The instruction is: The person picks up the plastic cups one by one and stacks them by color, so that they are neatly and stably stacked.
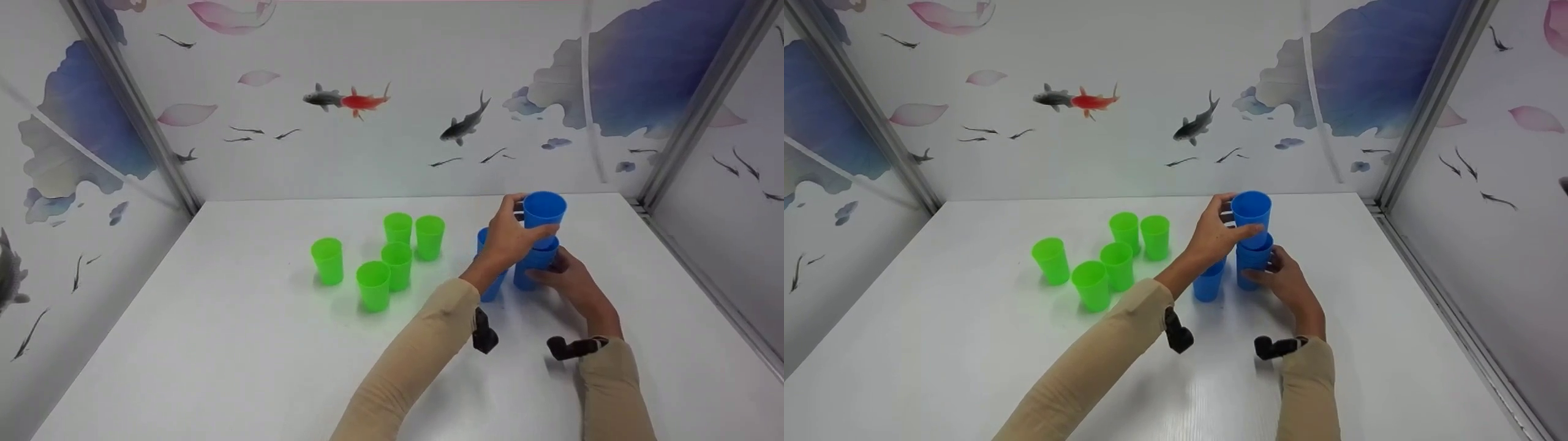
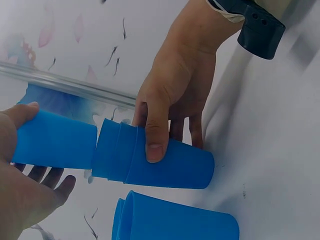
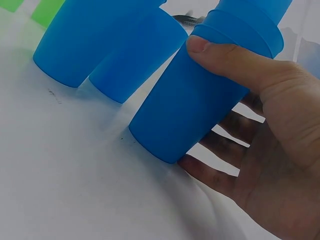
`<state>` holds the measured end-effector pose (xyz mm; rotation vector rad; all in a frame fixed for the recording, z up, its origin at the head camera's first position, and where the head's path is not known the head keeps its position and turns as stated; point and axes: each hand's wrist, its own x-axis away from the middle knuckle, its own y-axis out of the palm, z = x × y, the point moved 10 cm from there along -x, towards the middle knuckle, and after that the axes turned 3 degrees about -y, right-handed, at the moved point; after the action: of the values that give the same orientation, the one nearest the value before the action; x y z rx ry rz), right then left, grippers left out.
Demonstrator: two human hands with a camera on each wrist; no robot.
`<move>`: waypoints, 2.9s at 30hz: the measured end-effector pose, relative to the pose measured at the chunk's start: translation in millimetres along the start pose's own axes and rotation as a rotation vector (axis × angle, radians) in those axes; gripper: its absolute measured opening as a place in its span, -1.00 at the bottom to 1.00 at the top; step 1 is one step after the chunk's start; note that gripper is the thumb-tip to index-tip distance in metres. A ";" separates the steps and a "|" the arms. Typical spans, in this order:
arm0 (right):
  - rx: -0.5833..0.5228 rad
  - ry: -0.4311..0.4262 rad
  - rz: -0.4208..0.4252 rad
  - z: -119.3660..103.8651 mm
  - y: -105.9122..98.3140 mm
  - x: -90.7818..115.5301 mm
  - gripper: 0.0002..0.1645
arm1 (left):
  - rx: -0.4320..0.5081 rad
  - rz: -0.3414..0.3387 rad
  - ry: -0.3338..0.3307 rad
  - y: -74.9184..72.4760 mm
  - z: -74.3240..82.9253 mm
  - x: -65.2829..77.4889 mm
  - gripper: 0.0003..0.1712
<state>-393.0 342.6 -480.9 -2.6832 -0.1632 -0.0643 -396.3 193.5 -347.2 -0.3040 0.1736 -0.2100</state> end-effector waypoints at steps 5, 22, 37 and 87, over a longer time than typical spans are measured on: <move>0.003 -0.006 0.002 0.1 0.1 0.1 0.32 | -0.009 -0.003 0.013 3.2 -1.7 0.2 -0.22; -0.008 0.034 0.003 8.6 2.5 -3.6 0.35 | -0.041 0.001 -0.023 -18.1 -20.5 8.1 -0.26; -0.022 -0.027 0.018 3.8 1.2 -0.7 0.29 | -0.052 -0.004 -0.039 -55.7 -53.9 33.0 -0.20; -0.015 -0.015 0.011 3.1 1.7 -1.2 0.37 | -0.010 0.033 -0.221 -29.3 -114.3 40.1 -0.22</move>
<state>-393.9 342.3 -484.4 -2.6998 -0.1529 -0.0418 -385.8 125.3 -450.9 -0.3320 -0.0391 -0.1419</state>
